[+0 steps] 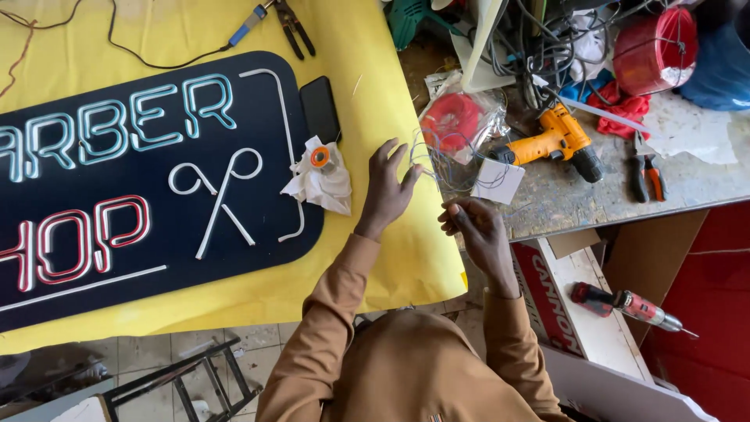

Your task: Soldering electrical connections on a neon-style barber shop sign using a soldering iron and solder wire.

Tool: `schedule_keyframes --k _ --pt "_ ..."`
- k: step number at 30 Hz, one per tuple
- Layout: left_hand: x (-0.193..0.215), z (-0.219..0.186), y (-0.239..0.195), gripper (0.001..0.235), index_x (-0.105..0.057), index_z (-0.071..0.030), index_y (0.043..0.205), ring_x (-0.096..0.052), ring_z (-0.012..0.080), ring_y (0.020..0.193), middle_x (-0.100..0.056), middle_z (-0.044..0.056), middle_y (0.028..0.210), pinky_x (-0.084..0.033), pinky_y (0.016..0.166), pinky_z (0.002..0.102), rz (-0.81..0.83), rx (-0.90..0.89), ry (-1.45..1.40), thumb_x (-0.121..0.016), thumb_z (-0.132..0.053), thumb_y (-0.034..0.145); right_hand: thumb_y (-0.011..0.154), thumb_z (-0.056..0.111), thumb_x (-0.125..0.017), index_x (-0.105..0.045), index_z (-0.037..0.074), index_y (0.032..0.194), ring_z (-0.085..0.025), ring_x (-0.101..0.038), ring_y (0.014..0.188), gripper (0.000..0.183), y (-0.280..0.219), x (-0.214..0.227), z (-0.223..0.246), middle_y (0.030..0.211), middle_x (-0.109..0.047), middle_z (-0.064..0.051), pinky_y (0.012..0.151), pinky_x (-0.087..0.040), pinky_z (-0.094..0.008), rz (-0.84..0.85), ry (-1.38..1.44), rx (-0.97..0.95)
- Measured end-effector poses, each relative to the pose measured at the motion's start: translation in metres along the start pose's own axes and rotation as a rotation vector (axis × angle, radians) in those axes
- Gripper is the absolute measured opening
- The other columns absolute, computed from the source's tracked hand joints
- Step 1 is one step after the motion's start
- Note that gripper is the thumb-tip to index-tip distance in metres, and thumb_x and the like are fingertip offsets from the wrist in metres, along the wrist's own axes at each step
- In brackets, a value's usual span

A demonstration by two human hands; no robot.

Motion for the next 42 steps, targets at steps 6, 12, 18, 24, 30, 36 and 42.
schedule_keyframes --k 6,12,18,24,30,36,42 --pt "0.062 -0.027 -0.024 0.04 -0.071 -0.007 0.149 -0.067 0.0435 0.141 -0.068 0.022 0.153 -0.059 0.111 0.055 0.008 0.173 -0.309 -0.064 -0.033 0.12 0.117 0.022 -0.072 -0.078 -0.01 0.127 -0.027 -0.082 0.091 0.034 0.011 -0.029 0.009 0.099 -0.081 -0.024 0.081 -0.069 -0.039 0.079 -0.081 -0.004" --pt "0.082 0.039 -0.105 0.021 -0.08 -0.002 0.127 -0.081 0.029 0.114 -0.083 0.022 0.113 -0.066 0.101 0.042 -0.173 0.503 -0.522 -0.068 -0.015 0.115 0.114 0.015 -0.07 -0.075 -0.004 0.136 -0.044 -0.073 0.133 0.029 -0.018 -0.145 0.119 0.138 -0.076 -0.027 0.109 -0.058 -0.053 0.248 -0.194 0.338" --pt "0.036 0.106 -0.181 0.051 -0.053 -0.007 0.164 -0.071 0.0374 0.135 -0.069 0.021 0.147 -0.06 0.117 0.047 0.205 0.37 -1.608 -0.035 -0.033 0.125 0.115 0.033 -0.069 -0.081 0.004 0.12 -0.047 -0.07 0.136 0.032 -0.077 -0.289 0.099 0.131 -0.079 -0.02 0.116 -0.049 -0.06 0.544 -0.471 0.935" --pt "0.098 0.116 -0.194 0.063 -0.032 -0.016 0.181 -0.058 0.0517 0.151 -0.052 0.027 0.172 -0.053 0.121 0.051 0.418 0.112 -2.237 -0.015 -0.047 0.128 0.124 0.047 -0.041 -0.083 0.005 0.115 -0.04 -0.076 0.12 0.06 -0.082 -0.366 0.097 0.108 -0.08 -0.015 0.111 -0.051 -0.058 0.712 -0.292 0.989" --pt "0.224 0.108 -0.188 0.033 -0.07 -0.008 0.127 -0.074 0.0234 0.097 -0.075 0.007 0.082 -0.048 0.09 0.037 -0.162 0.562 -1.49 -0.039 -0.016 0.12 0.121 0.062 -0.027 -0.077 0.009 0.142 -0.044 -0.061 0.146 0.075 -0.01 -0.413 0.061 0.153 -0.072 -0.017 0.125 -0.035 -0.061 0.43 -0.513 0.874" --pt "0.378 -0.012 -0.123 0.066 -0.048 -0.021 0.176 -0.021 0.0375 0.181 -0.031 0.014 0.191 -0.015 0.15 0.05 -0.199 -0.174 -0.299 -0.025 -0.059 0.128 0.118 0.069 -0.027 -0.048 0.023 0.164 -0.013 -0.066 0.143 0.068 0.038 -0.397 -0.027 0.163 -0.067 -0.001 0.117 -0.05 -0.037 -0.109 0.537 -0.111" --pt "0.382 0.176 -0.109 0.104 -0.042 -0.004 0.177 -0.042 0.0446 0.166 -0.05 0.02 0.178 -0.031 0.135 0.06 -0.266 -0.07 -0.003 -0.026 -0.085 0.114 0.111 0.075 -0.034 -0.051 0.007 0.169 -0.021 -0.057 0.156 0.091 -0.019 -0.507 0.083 0.17 -0.062 -0.012 0.132 -0.037 -0.045 0.154 0.418 -0.093"
Point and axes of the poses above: each hand's wrist, its own y-axis towards the middle knuckle, its own x-axis out of the back of the hand, z = x × y, the point moved 8 cm from there along y, towards the middle knuckle
